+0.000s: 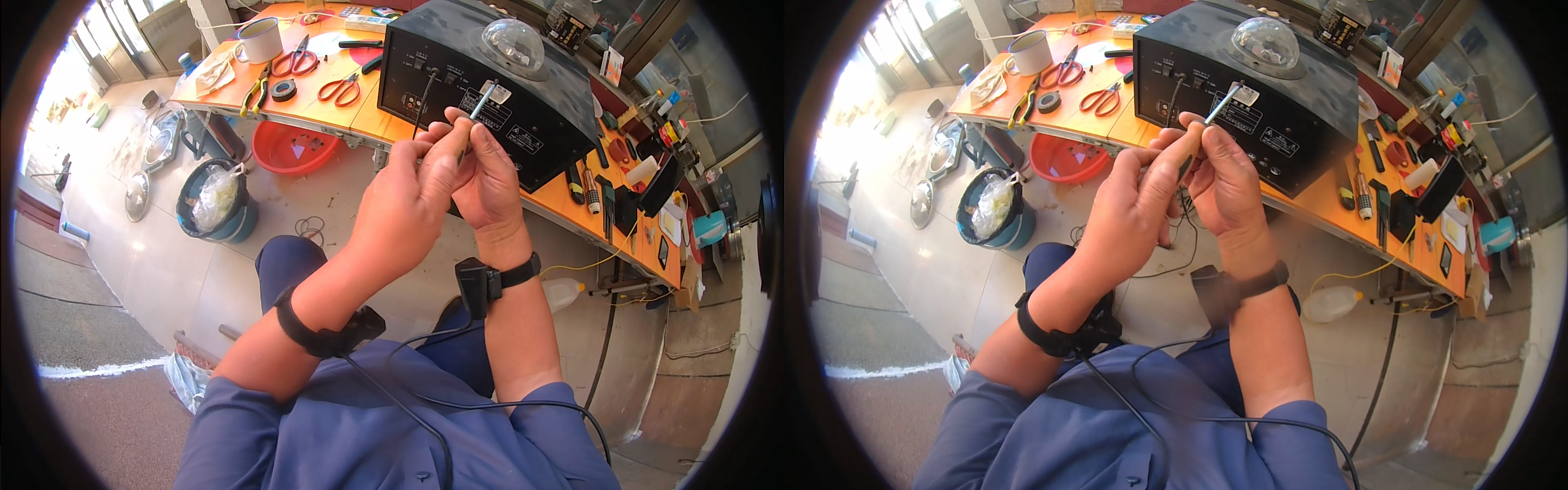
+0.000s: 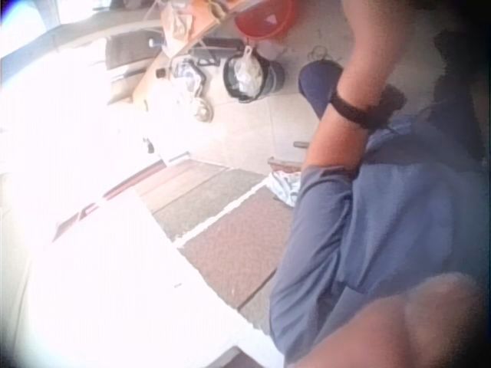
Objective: The person uses a screwdriver to remove and reinsert screws on the back panel of a black electronic device. They repeatedly adjust the device's position and continue working on the same area throughout the clip.
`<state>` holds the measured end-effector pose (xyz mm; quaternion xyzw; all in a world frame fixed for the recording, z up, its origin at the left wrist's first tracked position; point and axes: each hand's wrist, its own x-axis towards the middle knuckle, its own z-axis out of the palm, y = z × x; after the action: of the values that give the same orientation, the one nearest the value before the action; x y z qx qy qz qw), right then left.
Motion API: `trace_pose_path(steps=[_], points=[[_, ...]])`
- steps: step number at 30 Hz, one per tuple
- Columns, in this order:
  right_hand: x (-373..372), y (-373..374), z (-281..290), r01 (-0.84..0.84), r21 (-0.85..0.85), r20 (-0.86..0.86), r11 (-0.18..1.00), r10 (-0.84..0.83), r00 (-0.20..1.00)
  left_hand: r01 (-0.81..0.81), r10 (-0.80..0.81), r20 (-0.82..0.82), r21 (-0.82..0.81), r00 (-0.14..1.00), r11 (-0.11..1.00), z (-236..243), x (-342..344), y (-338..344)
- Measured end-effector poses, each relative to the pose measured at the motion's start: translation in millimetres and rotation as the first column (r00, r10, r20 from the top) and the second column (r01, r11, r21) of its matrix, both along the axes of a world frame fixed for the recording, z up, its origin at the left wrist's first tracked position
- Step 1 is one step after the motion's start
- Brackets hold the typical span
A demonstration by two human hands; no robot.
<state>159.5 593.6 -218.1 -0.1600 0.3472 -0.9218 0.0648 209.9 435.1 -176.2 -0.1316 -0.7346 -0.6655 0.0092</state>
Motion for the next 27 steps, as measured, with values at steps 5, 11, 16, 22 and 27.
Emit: trace_pose_path(steps=[5,11,16,22,27], points=[[-0.5,-3.4,0.1,0.003,-0.023,0.002,1.0,-0.003,1.0,0.041,-0.057,0.128,0.125,0.99,0.991,1.0,-0.5,-3.9],[2.3,-1.7,-0.5,0.022,-0.05,0.038,0.999,-0.02,0.999,-0.141,0.062,-0.293,-0.258,0.954,0.956,-1.5,2.0,1.2],[2.1,-1.2,0.2,0.009,-0.013,-0.005,1.0,-0.009,1.0,0.128,-0.23,0.285,0.335,0.93,0.934,-2.2,3.3,-3.2],[11.9,8.6,3.1,0.12,0.14,-0.003,0.983,-0.121,0.993,-0.013,-0.007,0.234,0.083,0.972,0.996,-2.2,-37.7,-15.8],[15.8,10.7,4.2,0.131,0.161,0.048,0.978,-0.14,0.989,0.023,-0.042,0.208,0.092,0.977,0.995,-15.0,-65.5,-8.2]])
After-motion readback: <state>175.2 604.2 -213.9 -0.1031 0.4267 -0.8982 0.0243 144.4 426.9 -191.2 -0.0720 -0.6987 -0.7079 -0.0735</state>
